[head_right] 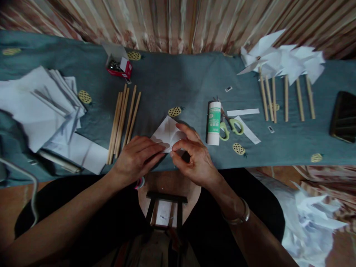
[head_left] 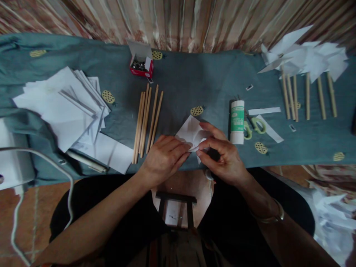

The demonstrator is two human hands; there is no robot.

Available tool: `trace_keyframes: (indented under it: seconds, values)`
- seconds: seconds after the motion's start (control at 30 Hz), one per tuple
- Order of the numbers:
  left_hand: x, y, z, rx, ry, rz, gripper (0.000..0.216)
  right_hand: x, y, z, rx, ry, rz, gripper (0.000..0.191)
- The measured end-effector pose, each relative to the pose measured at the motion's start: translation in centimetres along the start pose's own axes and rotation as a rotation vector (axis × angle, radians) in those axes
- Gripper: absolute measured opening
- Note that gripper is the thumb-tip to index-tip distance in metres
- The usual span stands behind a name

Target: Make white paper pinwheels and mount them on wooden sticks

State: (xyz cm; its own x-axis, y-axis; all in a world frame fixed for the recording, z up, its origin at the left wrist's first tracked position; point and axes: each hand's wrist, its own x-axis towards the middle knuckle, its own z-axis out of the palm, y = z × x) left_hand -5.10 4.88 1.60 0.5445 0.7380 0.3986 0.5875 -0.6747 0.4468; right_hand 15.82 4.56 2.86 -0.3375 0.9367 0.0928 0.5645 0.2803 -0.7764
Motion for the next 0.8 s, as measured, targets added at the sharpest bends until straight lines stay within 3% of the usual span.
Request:
trace_keyframes:
  seconds: [0.2, 0.67, 0.8]
  values:
    - [-0.2, 0.1, 0.2, -0.057, 0.012, -0.084, 0.017, -0.3, 0.1, 0.6, -0.093, 0.052, 0.011, 0.006]
    - [0.0, -0.1, 0.3, -0.048, 0.012, -0.045, 0.012, -0.8, -0.2, 1.2, -0.217, 0.147, -0.013, 0.002]
    - [0.2, -0.2, 0.2, -0.057, -0.021, -0.065, 0.012, -1.0, -0.2, 1.2, -0.226, 0.164, -0.069, 0.013]
